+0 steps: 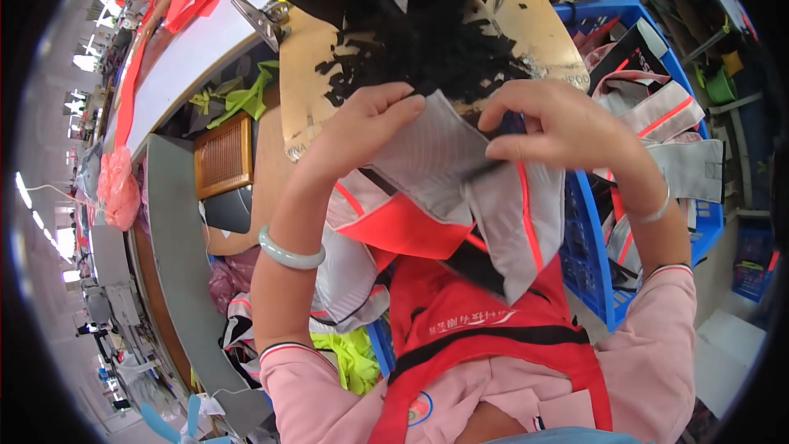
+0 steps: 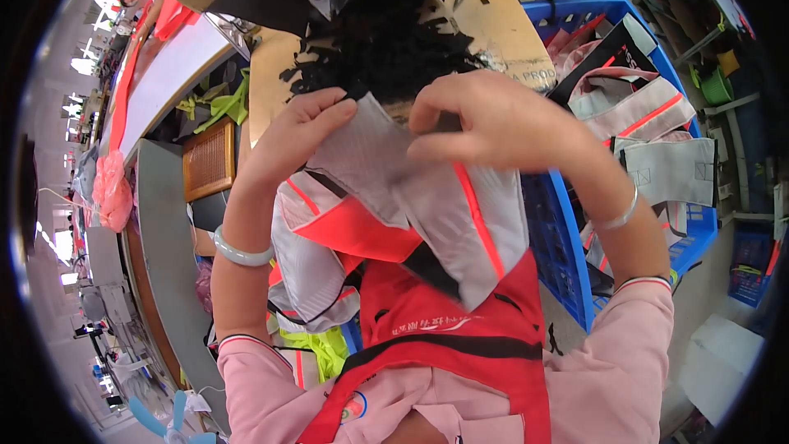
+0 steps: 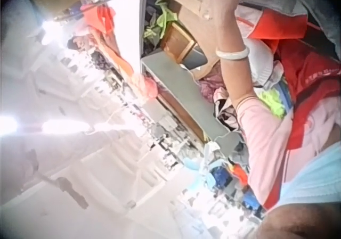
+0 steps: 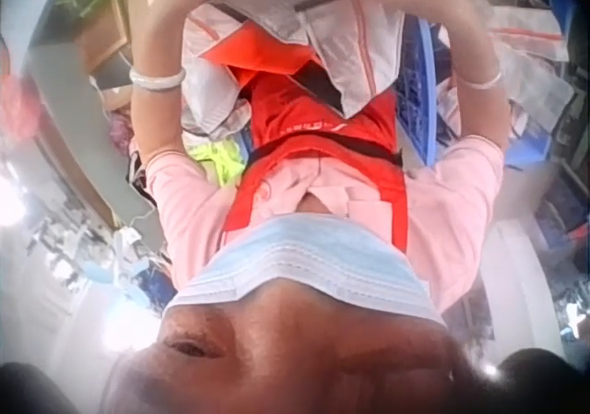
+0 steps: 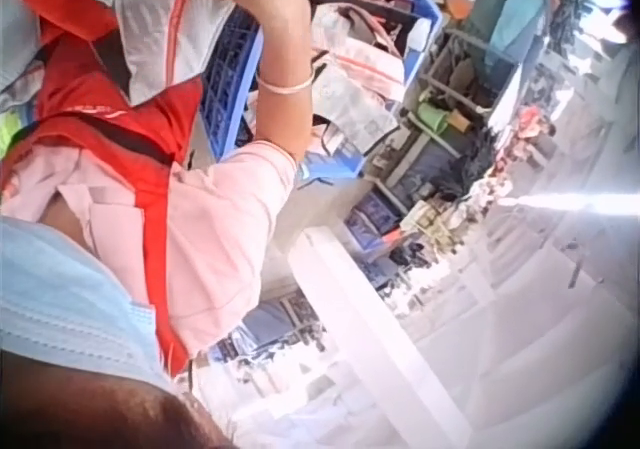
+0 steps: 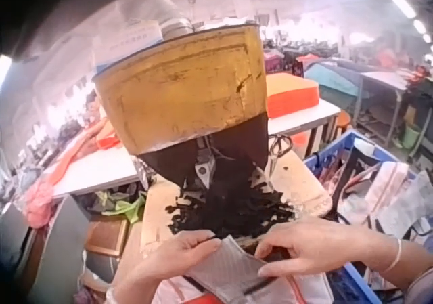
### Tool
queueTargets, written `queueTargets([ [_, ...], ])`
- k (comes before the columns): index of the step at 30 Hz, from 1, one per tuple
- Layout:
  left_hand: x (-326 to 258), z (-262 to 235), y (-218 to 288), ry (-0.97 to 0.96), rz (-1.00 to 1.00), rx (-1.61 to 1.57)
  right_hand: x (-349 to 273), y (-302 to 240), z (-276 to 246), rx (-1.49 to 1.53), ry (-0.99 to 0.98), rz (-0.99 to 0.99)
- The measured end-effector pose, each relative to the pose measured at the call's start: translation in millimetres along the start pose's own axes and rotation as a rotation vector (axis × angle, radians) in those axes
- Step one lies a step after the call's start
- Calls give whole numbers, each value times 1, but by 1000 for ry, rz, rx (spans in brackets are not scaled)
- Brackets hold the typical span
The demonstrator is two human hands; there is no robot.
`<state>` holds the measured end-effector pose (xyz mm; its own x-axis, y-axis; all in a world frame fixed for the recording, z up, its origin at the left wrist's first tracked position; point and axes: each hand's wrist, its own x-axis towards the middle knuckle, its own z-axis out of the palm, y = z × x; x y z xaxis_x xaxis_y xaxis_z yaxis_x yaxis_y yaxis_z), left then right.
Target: Trimming and inspecting safety vests at a manufacturing workstation.
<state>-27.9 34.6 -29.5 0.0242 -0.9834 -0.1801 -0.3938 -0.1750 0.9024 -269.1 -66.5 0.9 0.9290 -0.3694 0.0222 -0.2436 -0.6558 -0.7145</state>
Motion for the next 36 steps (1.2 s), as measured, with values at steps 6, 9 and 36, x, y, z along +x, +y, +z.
queueTargets([
  [6,15,36,30,-329,-90,-43,-17,-49,71,-531,64,-418],
  [9,21,54,44,-446,114,69,-1,-45,94,-1103,-65,-171],
  [36,-21,-30,56,72,34,230,31,-4,-6,142,192,67],
])
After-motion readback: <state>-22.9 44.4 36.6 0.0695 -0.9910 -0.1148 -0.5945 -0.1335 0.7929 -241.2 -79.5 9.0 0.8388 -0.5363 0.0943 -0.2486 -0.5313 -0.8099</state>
